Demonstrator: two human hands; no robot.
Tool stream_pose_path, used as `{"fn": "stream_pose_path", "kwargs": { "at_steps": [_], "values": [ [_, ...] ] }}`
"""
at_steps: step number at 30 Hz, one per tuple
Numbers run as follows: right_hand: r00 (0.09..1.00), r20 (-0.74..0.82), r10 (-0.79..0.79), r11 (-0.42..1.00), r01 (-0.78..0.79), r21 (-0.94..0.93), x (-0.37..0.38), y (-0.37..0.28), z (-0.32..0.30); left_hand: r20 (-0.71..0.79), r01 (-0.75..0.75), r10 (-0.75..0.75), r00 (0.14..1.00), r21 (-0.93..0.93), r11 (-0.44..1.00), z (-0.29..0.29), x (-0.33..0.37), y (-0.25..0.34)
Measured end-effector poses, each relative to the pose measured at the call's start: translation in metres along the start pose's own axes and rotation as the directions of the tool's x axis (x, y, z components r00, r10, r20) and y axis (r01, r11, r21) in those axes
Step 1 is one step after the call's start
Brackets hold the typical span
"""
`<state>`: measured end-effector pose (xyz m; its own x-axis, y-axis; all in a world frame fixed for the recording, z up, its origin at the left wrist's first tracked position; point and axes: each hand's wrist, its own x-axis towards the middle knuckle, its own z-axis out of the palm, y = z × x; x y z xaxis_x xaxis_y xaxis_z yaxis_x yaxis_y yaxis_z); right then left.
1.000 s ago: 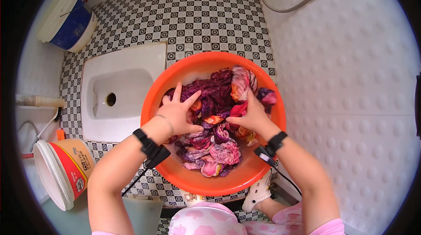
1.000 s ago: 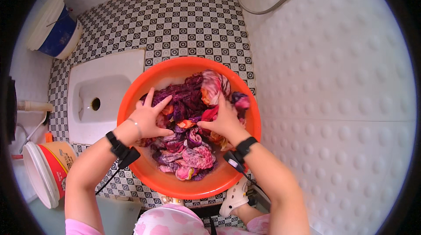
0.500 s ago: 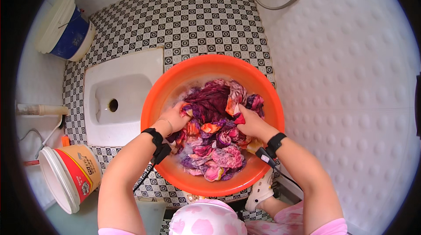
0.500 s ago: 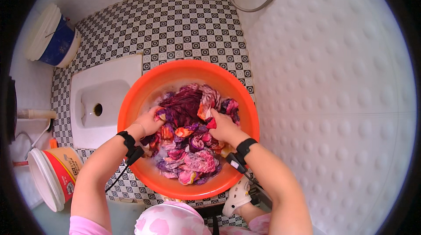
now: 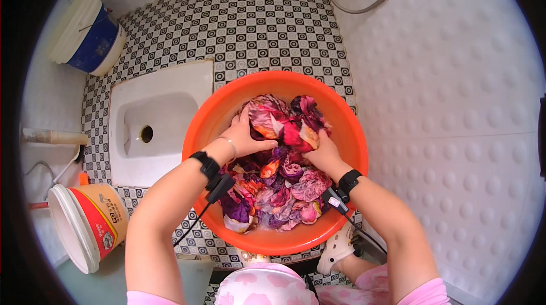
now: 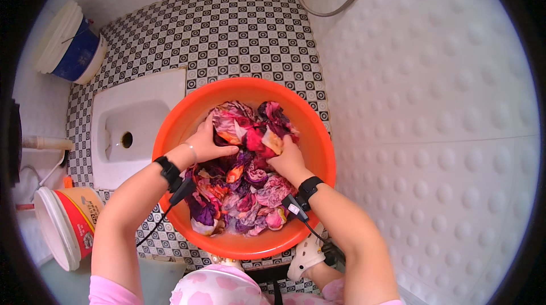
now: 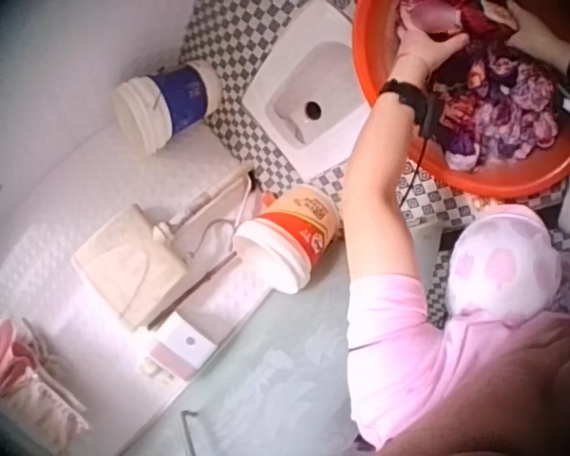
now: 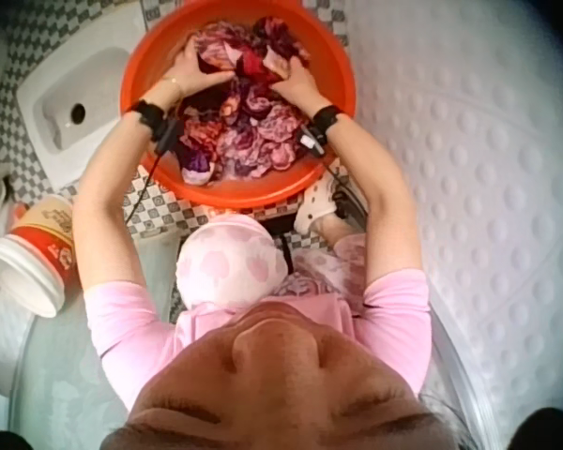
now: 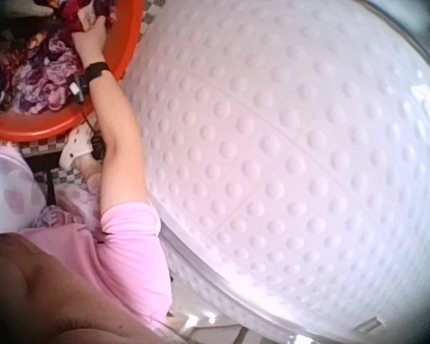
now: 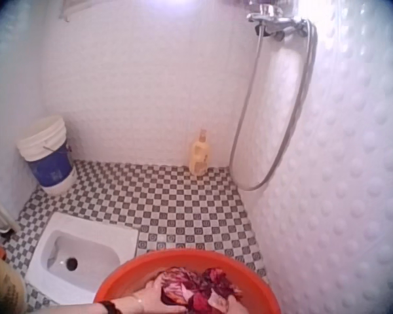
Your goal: The person washes colorful clothes in a red plastic basin by hand, repeatedly scrubbing and rinsing them in soapy water, before wringing out a patterned garment.
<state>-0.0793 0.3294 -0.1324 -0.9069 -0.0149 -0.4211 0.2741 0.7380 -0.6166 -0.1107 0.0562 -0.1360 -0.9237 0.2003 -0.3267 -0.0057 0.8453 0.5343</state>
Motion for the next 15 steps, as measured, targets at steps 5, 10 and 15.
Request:
{"fn": "stream_pose_path", "kwargs": {
  "at_steps": [5, 10, 15],
  "values": [
    [0.957, 0.185, -0.223, 0.929, 0.151, 0.339, -0.038, -0.030, -0.023, 0.169, 0.058, -0.059, 0.984, 0.009, 0.998, -0.016, -0.006, 0.002],
    [0.893, 0.418, -0.168, 0.959, 0.049, 0.280, -0.085, -0.095, -0.104, 0.386, 0.031, -0.029, 0.922, 0.000, 1.000, -0.061, -0.070, 0.025],
    [0.646, 0.720, -0.252, 0.965, 0.224, 0.136, -0.086, -0.122, -0.141, 0.605, -0.063, 0.137, 0.784, -0.143, 0.988, -0.098, -0.113, 0.013]
  ]
}}
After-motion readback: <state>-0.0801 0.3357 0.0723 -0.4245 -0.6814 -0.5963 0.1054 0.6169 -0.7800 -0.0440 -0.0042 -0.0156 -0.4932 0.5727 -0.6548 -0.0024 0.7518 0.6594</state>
